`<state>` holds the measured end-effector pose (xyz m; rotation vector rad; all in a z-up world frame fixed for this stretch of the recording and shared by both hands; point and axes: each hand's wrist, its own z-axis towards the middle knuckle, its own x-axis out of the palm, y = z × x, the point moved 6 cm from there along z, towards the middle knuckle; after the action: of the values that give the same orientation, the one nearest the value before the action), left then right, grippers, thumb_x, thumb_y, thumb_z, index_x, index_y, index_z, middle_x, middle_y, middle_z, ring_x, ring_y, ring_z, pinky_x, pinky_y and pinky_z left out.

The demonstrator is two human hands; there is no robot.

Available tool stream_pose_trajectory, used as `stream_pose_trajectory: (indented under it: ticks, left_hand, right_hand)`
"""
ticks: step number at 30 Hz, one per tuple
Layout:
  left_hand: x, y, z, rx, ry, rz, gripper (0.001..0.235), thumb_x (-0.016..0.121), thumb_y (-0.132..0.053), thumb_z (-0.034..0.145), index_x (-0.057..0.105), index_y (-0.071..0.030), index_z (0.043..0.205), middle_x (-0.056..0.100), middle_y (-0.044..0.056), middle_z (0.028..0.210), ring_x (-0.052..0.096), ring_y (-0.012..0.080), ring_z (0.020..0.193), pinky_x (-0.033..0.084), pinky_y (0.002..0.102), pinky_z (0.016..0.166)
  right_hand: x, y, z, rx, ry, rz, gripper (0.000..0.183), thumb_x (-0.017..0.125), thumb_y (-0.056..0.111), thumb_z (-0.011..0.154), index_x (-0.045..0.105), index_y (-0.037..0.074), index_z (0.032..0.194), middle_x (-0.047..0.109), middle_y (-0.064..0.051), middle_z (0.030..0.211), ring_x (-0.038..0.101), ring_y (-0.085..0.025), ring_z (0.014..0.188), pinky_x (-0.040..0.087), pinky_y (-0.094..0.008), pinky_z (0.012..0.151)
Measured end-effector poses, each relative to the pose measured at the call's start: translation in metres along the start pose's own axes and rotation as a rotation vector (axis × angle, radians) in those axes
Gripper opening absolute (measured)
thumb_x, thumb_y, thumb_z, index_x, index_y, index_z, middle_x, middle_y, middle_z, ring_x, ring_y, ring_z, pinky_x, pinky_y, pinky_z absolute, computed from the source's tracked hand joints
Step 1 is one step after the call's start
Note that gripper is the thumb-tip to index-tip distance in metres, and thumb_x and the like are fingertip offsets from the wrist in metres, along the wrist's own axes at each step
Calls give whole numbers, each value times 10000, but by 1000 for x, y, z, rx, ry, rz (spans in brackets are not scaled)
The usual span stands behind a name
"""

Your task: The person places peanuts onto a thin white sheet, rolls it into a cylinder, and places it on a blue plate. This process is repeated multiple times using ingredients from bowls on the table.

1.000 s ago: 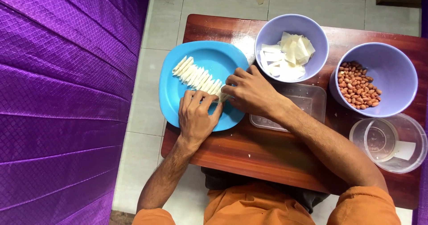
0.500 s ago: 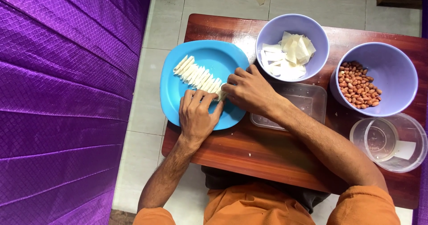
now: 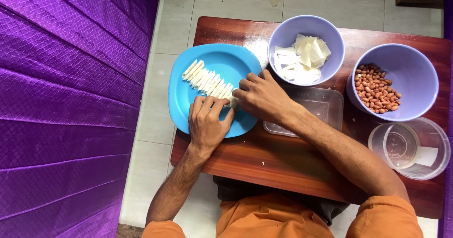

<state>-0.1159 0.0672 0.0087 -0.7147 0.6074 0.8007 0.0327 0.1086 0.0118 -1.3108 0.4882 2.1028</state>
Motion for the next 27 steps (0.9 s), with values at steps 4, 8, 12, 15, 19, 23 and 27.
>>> stream_pose_trajectory:
  ticks: [4,8,12,15,19,23,27]
  left_hand:
    - [-3,-2,0,14,-38,-35,177,882,-209,787,732,-168,873,576,-20,780,615,221,811,511,368,711]
    - [-20,-15,10,88,-107,-131,160,892,-208,811,739,-197,856,602,-53,749,622,189,776,537,321,746]
    - [-39,-37,21,178,-102,-291,107,856,-121,855,757,-163,851,614,-26,727,618,216,739,540,327,751]
    - [-34,-48,26,248,-64,-346,109,854,-99,844,760,-152,856,619,-14,728,622,220,735,548,324,745]
    - [-25,-79,59,344,-29,-359,80,830,-108,873,757,-132,893,615,10,760,619,243,750,554,347,753]
    - [8,-99,95,408,76,-342,146,817,-129,872,725,-99,982,623,72,851,647,308,825,560,414,782]
    - [47,-115,130,304,264,-331,440,844,-39,778,639,-26,1167,621,173,1067,660,410,979,545,504,890]
  right_hand:
    - [-7,9,-2,7,-94,-47,124,738,233,858,653,168,796,611,-45,778,577,-240,765,437,-416,739]
    - [-39,20,-9,21,-194,-148,82,709,169,840,640,160,797,556,-57,768,538,-256,729,440,-424,716]
    - [-77,28,-40,56,-118,-198,74,687,136,839,658,141,907,534,-67,814,541,-285,794,432,-431,729]
    - [-105,13,-67,91,-29,-200,115,665,168,873,695,147,982,583,-52,859,582,-267,836,437,-405,705]
    - [-107,-54,-97,151,-1,-278,191,691,166,860,718,141,1047,634,-58,879,621,-267,834,463,-391,692]
    - [-87,-121,-103,188,40,-243,167,723,134,842,717,105,1006,694,-94,901,670,-280,856,531,-370,710]
    - [-65,-158,-88,250,256,-112,299,795,73,773,701,50,1055,733,-165,987,731,-337,917,591,-400,791]
